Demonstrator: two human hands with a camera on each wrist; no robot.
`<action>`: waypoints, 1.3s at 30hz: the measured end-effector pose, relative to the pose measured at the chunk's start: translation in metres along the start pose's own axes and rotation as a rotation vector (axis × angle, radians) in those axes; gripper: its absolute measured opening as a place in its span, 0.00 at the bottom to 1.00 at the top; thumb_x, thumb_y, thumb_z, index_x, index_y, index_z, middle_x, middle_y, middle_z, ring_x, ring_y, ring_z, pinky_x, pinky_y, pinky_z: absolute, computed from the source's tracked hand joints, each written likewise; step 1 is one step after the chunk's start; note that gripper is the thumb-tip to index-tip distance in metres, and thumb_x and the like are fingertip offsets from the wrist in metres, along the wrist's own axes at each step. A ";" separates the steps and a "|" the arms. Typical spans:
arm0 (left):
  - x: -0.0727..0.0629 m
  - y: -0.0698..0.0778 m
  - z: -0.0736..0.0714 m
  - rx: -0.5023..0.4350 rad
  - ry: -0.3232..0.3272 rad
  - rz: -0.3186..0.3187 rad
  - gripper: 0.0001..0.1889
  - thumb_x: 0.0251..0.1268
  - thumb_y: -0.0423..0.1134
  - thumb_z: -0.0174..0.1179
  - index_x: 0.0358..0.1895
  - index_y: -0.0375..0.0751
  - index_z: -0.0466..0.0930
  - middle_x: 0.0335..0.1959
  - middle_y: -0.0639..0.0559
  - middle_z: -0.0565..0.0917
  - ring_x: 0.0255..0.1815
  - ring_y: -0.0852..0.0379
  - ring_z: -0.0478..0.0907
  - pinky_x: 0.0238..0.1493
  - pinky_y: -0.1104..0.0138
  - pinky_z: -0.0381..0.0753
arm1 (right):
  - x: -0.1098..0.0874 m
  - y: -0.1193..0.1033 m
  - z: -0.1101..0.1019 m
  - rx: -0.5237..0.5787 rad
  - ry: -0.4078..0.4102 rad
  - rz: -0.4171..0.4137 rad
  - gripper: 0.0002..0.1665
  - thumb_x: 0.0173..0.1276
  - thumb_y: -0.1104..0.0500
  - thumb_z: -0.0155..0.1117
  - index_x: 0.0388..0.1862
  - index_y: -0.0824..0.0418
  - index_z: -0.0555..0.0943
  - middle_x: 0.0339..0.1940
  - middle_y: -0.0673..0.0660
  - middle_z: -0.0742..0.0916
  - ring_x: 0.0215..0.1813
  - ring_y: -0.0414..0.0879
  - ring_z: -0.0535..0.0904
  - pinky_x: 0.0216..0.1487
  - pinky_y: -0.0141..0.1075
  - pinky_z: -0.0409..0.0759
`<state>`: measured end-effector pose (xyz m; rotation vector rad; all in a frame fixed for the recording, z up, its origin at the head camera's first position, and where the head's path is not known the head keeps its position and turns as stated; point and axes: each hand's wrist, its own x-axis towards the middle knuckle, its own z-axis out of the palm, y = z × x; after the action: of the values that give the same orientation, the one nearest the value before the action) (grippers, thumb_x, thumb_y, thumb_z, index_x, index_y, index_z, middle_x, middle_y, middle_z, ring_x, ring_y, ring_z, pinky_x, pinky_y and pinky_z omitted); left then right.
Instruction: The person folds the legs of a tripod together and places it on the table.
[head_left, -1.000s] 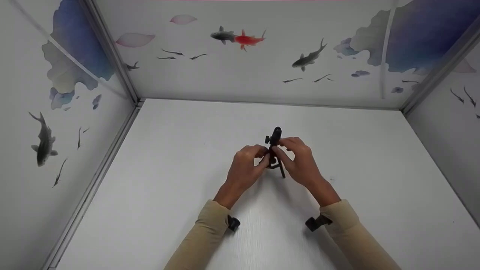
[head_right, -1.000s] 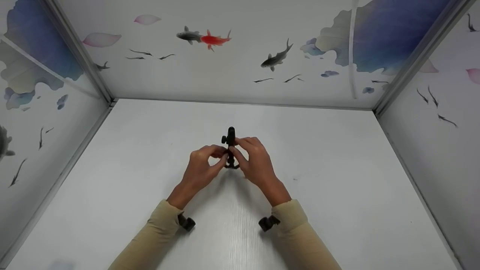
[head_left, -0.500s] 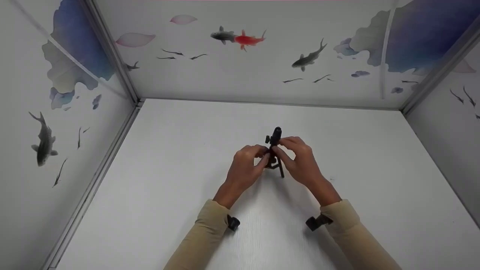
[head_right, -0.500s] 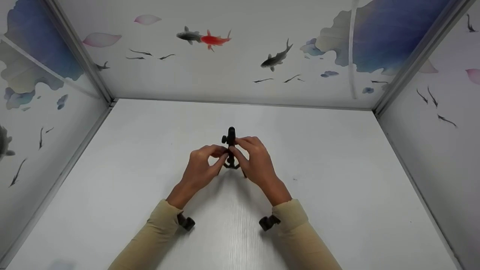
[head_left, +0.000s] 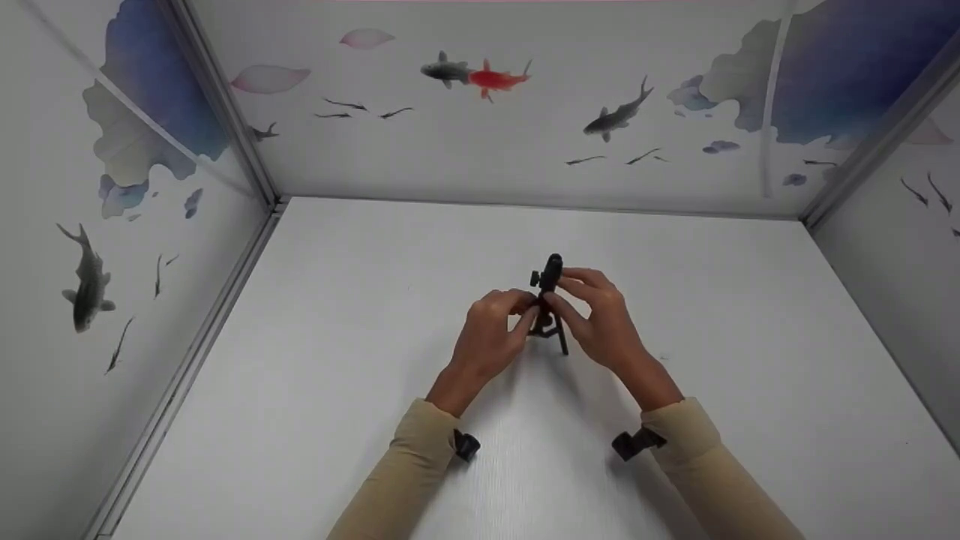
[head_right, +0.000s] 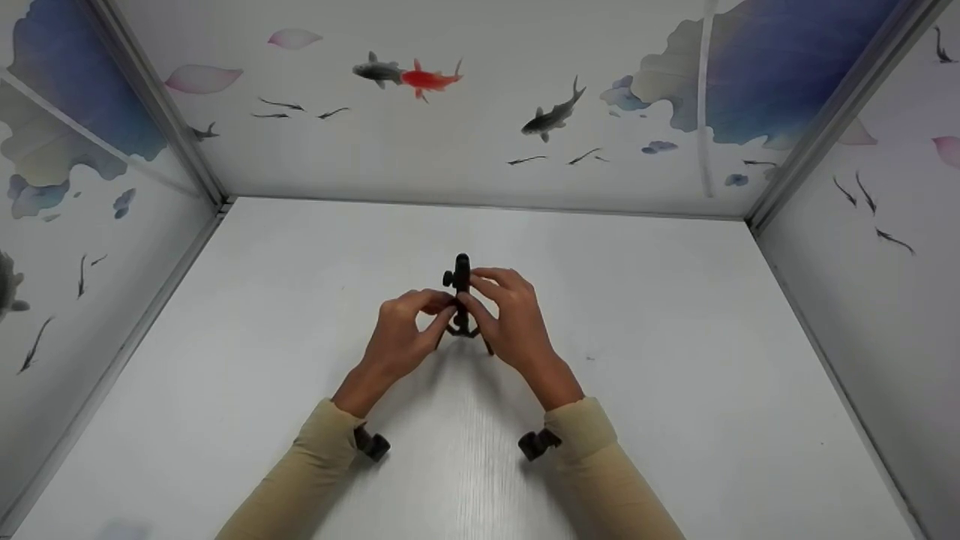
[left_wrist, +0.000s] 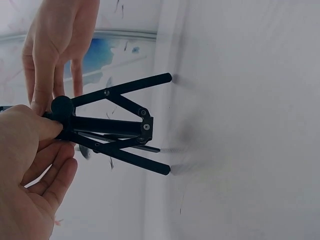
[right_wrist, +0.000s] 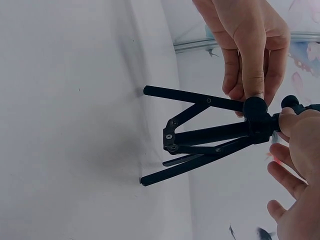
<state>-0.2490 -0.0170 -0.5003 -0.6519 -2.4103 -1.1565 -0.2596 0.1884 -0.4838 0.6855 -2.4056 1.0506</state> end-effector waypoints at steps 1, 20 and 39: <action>0.000 0.000 0.000 0.000 0.002 0.003 0.08 0.80 0.39 0.66 0.53 0.44 0.91 0.45 0.54 0.94 0.48 0.60 0.89 0.56 0.62 0.88 | 0.000 0.000 0.000 0.001 -0.001 0.003 0.18 0.77 0.57 0.72 0.63 0.58 0.89 0.64 0.57 0.88 0.70 0.54 0.83 0.70 0.55 0.82; 0.000 0.001 0.001 -0.019 0.005 0.009 0.09 0.79 0.38 0.66 0.54 0.43 0.90 0.46 0.54 0.94 0.47 0.60 0.89 0.55 0.65 0.89 | -0.001 -0.001 -0.003 -0.003 -0.032 0.038 0.19 0.79 0.56 0.70 0.66 0.57 0.88 0.65 0.57 0.88 0.71 0.52 0.83 0.70 0.52 0.83; 0.001 0.000 -0.001 -0.082 -0.014 -0.012 0.09 0.76 0.35 0.70 0.54 0.42 0.90 0.47 0.51 0.94 0.46 0.59 0.92 0.53 0.66 0.90 | 0.000 -0.001 -0.004 0.018 -0.055 0.037 0.17 0.80 0.56 0.68 0.63 0.58 0.89 0.60 0.56 0.90 0.64 0.52 0.87 0.66 0.52 0.86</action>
<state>-0.2497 -0.0181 -0.4992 -0.6744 -2.3920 -1.2650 -0.2583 0.1910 -0.4810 0.6877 -2.4675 1.0827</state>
